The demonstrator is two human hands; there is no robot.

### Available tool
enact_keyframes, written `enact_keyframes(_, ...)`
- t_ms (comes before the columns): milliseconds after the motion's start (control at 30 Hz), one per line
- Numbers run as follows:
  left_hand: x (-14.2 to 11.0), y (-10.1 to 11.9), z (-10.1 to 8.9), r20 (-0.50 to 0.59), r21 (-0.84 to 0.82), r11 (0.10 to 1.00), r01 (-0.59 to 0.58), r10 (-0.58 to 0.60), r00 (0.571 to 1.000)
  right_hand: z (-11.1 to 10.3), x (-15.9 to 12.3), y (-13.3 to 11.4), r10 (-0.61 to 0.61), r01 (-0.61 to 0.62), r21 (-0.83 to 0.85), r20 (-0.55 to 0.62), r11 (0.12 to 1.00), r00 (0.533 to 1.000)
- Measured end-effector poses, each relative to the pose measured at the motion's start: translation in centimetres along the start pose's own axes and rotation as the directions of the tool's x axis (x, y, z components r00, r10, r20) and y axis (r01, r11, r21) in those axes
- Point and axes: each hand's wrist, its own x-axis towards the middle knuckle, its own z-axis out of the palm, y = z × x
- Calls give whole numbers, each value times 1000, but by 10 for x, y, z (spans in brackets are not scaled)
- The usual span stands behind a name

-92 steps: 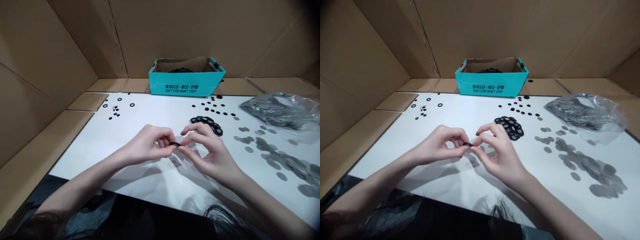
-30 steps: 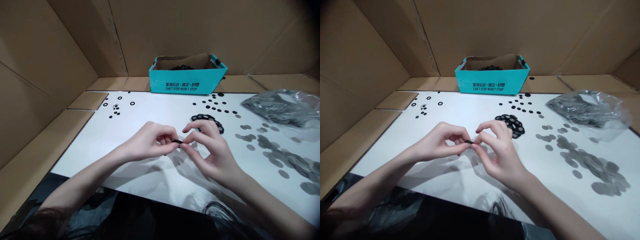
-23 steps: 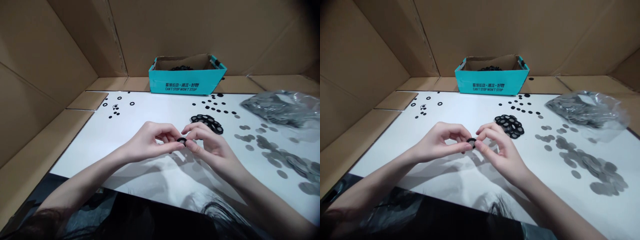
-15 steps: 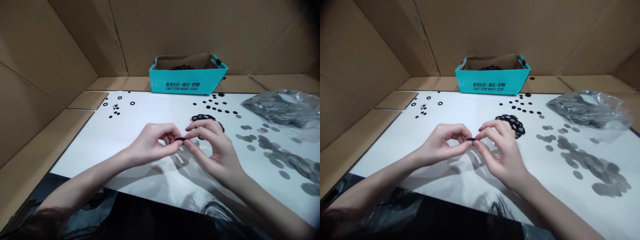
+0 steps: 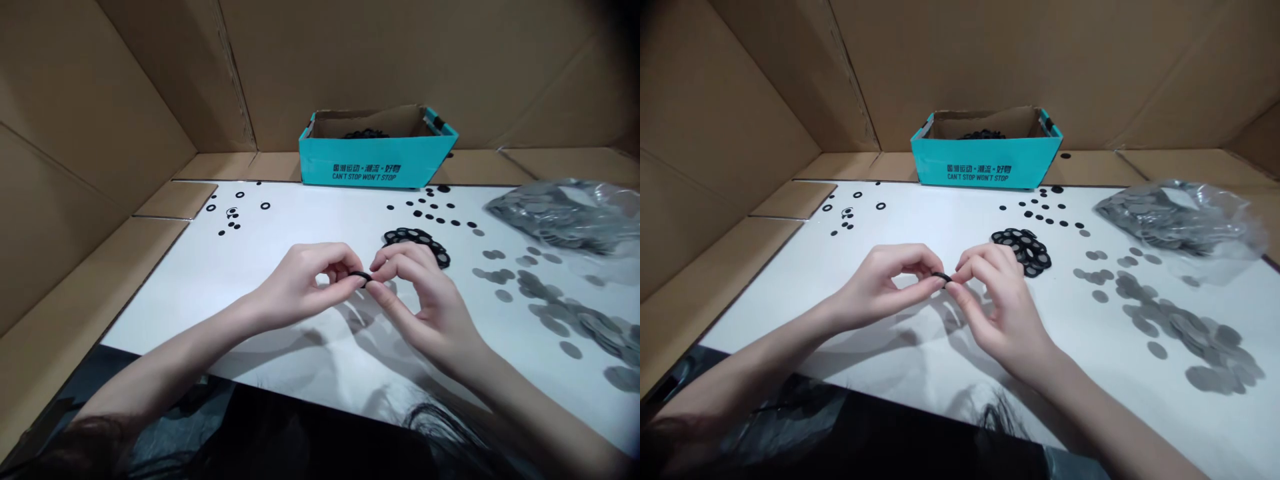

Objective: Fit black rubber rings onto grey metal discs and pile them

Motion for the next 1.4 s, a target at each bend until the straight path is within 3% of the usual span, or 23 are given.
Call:
enact_keyframes(233, -1, -3, 4, 14, 31, 1000, -2, 1, 1000, 0, -1, -1, 81, -79, 93, -14, 993, 997)
enact_keyframes(367, -3, -2, 4, 56, 10, 998, 62, -62, 996, 1, -2, 0, 4, -11, -86, -76, 996, 997)
enact_keyframes(467, -2, -1, 4, 35, 13, 997, 82, -82, 996, 2, -2, 2, -65, 56, -150, -53, 987, 997)
enact_keyframes(633, 0, -1, 5, 10, 12, 998, 66, -67, 998, 2, -1, 4, -93, 99, -126, 53, 987, 994)
enact_keyframes(767, -1, 0, 1, 68, -26, 996, 88, -86, 994, 4, -2, 3, -94, 96, -107, 18, 990, 995)
enact_keyframes(867, -1, 3, -3, 123, 35, 996, 85, -88, 988, 6, -3, 1, -72, 73, -81, 6, 994, 997)
enact_keyframes(967, -1, 2, -3, 105, 54, 996, 69, -74, 992, 6, -3, 2, -36, 36, -45, 0, 998, 999)
enact_keyframes(1100, -1, -4, 0, -9, -48, 997, -67, 67, 998, 2, 1, 6, 142, -153, 222, 64, 963, 988)
enact_keyframes(1200, -1, -7, 2, -45, -13, 969, -248, 247, 968, 0, 3, 8, 253, -322, 495, 203, 807, 946)
enact_keyframes(1300, -1, -8, 3, -67, 123, 922, -367, 377, 924, -1, 4, 8, 253, -379, 624, 285, 683, 925)
enact_keyframes(1400, 0, -9, 3, -66, 239, 865, -441, 467, 882, -2, 4, 8, 219, -370, 634, 306, 679, 927)
